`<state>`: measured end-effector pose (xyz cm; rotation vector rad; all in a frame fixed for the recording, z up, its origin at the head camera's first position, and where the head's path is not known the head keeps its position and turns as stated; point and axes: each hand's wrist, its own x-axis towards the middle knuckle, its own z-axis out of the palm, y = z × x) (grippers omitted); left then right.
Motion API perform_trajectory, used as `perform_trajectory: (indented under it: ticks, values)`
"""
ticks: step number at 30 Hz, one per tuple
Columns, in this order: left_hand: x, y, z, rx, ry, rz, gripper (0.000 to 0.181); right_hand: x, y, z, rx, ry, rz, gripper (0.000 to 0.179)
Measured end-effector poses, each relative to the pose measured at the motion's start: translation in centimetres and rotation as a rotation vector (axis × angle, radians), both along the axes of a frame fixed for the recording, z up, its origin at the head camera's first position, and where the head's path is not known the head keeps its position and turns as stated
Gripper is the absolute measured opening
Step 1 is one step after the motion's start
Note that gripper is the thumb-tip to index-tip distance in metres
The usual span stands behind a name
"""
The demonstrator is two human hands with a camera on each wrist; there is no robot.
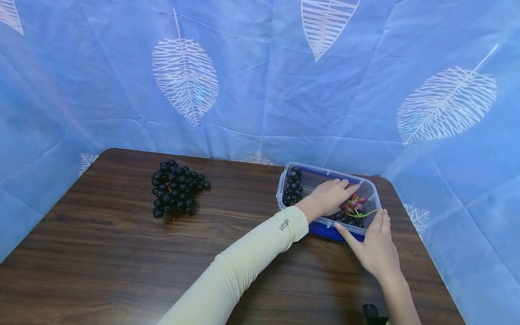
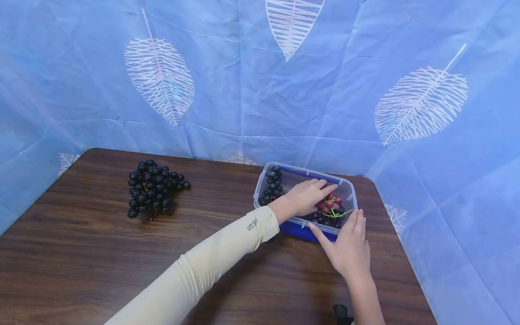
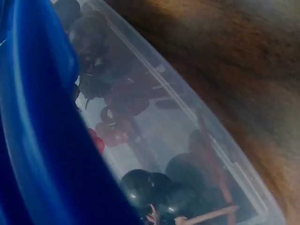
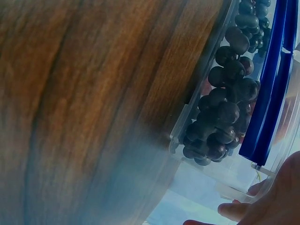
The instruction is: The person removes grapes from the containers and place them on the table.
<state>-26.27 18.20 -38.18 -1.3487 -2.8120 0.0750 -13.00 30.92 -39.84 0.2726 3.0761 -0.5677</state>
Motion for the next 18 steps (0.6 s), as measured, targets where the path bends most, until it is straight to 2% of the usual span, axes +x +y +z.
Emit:
perform_trajectory:
  ticks: [4,8,12,18]
  values:
    - [-0.16,0.58,-0.33,0.001,-0.034,0.016,0.074,-0.02,0.05,-0.13,0.003,0.008,0.003,0.127]
    - [-0.3,0.94,-0.55,0.004,-0.067,0.02,0.065,-0.06,0.08,-0.14,0.0,-0.004,-0.003,0.128]
    - [-0.28,0.89,-0.63,0.011,-0.06,0.015,0.052,-0.06,-0.03,-0.17,-0.005,-0.008,-0.007,0.129]
    - [-0.01,0.34,-0.22,0.061,-0.041,0.014,0.049,-0.02,0.07,-0.23,0.005,0.021,0.002,0.127]
